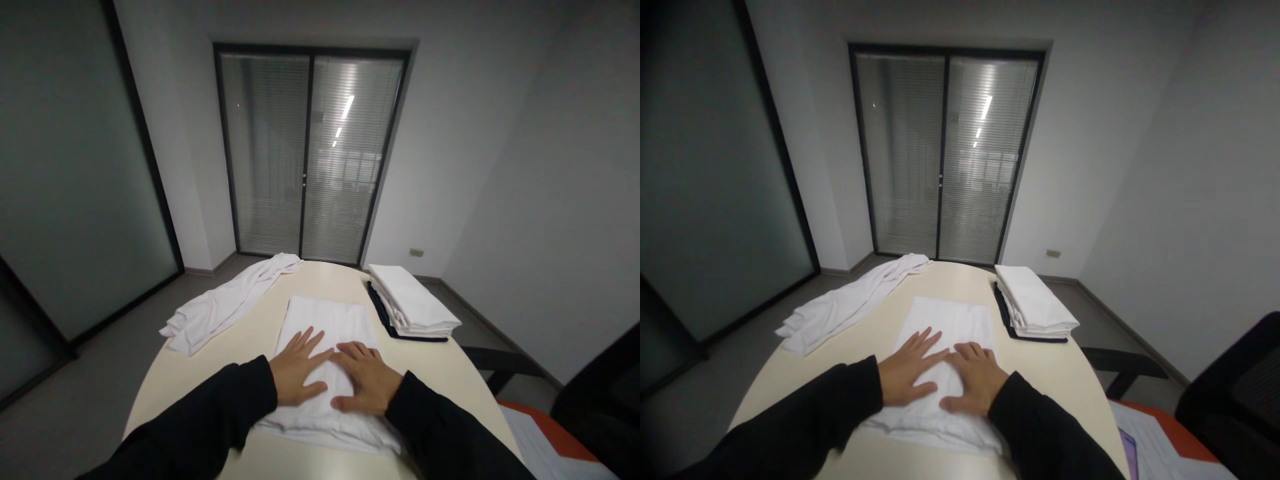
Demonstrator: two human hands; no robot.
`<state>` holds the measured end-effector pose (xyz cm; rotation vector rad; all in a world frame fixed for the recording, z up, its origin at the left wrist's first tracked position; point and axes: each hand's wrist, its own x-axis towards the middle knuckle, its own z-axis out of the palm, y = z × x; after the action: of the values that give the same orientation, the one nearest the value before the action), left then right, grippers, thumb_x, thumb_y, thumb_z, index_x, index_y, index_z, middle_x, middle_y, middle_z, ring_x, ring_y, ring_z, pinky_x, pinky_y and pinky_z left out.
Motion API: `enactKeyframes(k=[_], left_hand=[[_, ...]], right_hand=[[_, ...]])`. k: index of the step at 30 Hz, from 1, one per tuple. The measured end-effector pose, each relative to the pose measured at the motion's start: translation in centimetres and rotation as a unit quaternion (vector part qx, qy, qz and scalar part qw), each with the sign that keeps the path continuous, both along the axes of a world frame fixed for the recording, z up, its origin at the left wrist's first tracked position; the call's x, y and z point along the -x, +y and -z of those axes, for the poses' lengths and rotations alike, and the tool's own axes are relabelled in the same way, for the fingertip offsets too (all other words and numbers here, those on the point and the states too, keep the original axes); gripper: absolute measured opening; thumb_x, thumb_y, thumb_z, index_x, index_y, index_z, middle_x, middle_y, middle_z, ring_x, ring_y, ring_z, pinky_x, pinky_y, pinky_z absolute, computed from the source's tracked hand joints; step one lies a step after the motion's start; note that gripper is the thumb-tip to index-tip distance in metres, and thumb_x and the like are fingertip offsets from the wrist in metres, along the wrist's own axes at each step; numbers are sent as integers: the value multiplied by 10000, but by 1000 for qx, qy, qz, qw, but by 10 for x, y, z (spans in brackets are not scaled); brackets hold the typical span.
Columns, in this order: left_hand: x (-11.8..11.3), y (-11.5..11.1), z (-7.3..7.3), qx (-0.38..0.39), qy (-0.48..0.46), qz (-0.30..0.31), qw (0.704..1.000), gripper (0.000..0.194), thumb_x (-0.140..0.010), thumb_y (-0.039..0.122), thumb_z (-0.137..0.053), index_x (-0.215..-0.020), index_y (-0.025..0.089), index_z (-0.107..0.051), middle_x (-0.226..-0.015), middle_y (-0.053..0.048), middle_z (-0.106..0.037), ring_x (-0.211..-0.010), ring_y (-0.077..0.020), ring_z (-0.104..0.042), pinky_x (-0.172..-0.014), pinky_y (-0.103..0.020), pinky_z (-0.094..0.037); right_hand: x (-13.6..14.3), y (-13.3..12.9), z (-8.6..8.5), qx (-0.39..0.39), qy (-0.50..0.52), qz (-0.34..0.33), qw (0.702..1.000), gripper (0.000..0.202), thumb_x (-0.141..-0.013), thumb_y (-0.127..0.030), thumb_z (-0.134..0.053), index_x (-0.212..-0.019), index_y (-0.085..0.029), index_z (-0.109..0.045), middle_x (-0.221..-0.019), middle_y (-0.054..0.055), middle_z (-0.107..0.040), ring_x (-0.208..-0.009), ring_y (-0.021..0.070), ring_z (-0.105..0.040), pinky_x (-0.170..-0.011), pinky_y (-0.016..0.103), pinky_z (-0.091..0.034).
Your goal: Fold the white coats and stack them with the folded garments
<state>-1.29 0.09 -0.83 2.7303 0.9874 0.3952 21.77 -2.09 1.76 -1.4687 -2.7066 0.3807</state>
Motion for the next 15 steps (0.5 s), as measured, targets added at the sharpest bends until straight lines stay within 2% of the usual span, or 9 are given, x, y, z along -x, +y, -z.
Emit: enactKeyframes(k=[2, 4, 6, 8, 9, 11, 13, 15], left_hand=[[-3, -6, 12, -25, 42, 8, 999, 711, -865, 507, -518, -1485, 285, -250, -1568, -87, -142, -1424, -375, -45, -1109, -609, -125], [-5, -11, 19, -50, 61, 7, 997, 698, -858, 526, -517, -1475, 311, -271, -1570, -89, -129, -1417, -405, -28, -1090, -637, -127], [-5, -16, 19, -64, 70, 10, 995, 700, -833, 540, -544, -1460, 346, -297, -1566, -95, -142, -1406, -436, -53, -1065, -664, -150], [-5, -20, 16, -68, 72, 12, 995, 699, -817, 545, -558, -1448, 380, -308, -1556, -94, -175, -1393, -457, -95, -1042, -681, -174], [-5, -22, 14, -68, 70, 14, 995, 691, -811, 551, -559, -1440, 393, -320, -1551, -90, -192, -1384, -465, -123, -1034, -684, -185], [-4, -26, 8, -63, 64, 25, 996, 684, -796, 582, -556, -1424, 406, -349, -1533, -84, -232, -1357, -475, -196, -1020, -683, -212], [-4, -28, 1, -54, 59, 41, 996, 699, -766, 643, -555, -1402, 406, -390, -1502, -86, -284, -1320, -476, -264, -1004, -673, -249], [-6, -27, -8, -37, 55, 49, 997, 653, -765, 667, -545, -1350, 386, -468, -1429, -90, -382, -1270, -444, -346, -984, -630, -315]], right_hand=[[-2, 5, -8, 4, 19, -2, 1000, 639, -647, -533, -697, -1200, -238, -569, -1244, 126, -572, -1142, 344, -487, -908, 488, -389], [-4, 14, -14, 13, 41, 14, 999, 362, -739, -372, -618, -1054, -194, -609, -1013, 94, -654, -956, 258, -576, -815, 375, -437], [-5, 27, -17, -1, 63, 36, 997, 284, -816, -297, -510, -1052, -169, -602, -933, 92, -664, -865, 215, -601, -780, 328, -445], [-3, 42, -14, -42, 79, 34, 995, 365, -866, -333, -464, -1172, -167, -571, -1118, 129, -636, -1018, 235, -583, -881, 349, -425], [-1, 49, -10, -61, 79, 28, 995, 434, -879, -382, -459, -1257, -180, -533, -1266, 140, -569, -1153, 258, -522, -962, 376, -384], [4, 60, 3, -79, 55, 50, 994, 595, -882, -512, -444, -1401, -222, -413, -1484, 124, -359, -1358, 316, -307, -1080, 468, -249], [10, 66, 18, -75, 17, 95, 993, 700, -870, -620, -397, -1464, -261, -311, -1553, 92, -220, -1416, 358, -148, -1104, 557, -127], [14, 67, 31, -95, 2, 117, 989, 722, -879, -639, -358, -1487, -264, -255, -1564, 84, -180, -1425, 363, -99, -1110, 574, -53]])
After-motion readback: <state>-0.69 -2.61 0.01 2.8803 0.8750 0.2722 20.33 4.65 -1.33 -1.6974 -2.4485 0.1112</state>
